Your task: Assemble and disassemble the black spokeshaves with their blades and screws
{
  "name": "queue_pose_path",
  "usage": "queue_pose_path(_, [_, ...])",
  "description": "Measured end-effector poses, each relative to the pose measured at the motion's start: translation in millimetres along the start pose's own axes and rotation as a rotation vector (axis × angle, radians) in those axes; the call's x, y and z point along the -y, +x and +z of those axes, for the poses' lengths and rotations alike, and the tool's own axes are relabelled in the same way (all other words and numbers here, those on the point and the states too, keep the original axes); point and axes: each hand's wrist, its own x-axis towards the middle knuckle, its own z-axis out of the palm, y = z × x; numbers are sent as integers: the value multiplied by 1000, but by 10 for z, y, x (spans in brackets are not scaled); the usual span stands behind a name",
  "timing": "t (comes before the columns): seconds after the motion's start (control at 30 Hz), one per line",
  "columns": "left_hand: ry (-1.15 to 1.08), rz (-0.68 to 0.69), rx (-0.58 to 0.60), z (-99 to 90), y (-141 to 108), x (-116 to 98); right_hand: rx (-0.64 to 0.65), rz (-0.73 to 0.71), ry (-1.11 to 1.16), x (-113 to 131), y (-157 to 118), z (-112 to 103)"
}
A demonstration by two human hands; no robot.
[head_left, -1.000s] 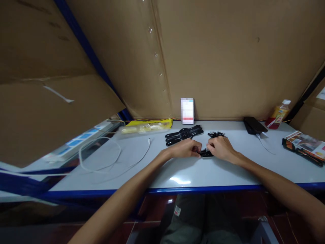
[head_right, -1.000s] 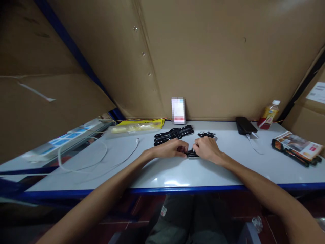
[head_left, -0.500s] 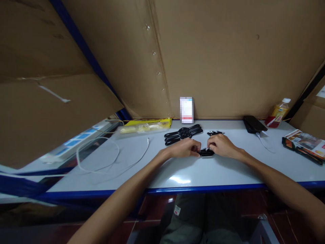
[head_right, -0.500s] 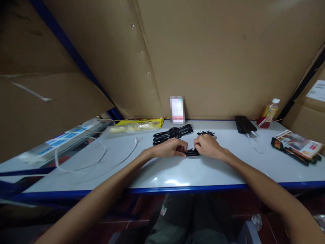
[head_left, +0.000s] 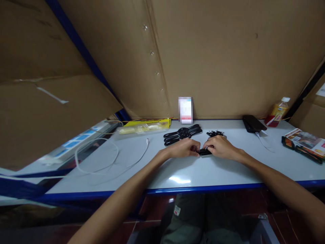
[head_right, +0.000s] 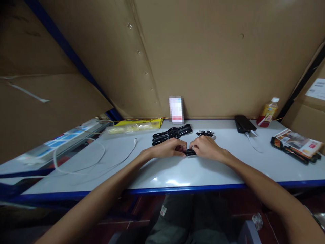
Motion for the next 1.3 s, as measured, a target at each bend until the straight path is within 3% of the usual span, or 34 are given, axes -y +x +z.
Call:
queue_pose_path(0.2, [19, -13, -1, 6, 7, 17, 4, 14, -45, -48, -10, -13])
queue_pose_path(0.4, [8, -2, -4, 9, 3, 32, 52, -9, 119, -54, 13, 5])
queue_pose_path(0.6, [17, -12, -4, -4, 2, 0, 7, 44, -4, -80, 3, 10])
queue_pose_path(0.77, [15, -12, 2, 1, 2, 10, 46, 7, 95, -63, 21, -7])
queue_pose_path(1.0, [31, -6, -5, 3, -1, 13, -36, 113, -58, -138, 28, -74])
queue_pose_path(1.3, [38, 1, -3, 8, 0, 13, 17, 3, 15, -106, -1, -35])
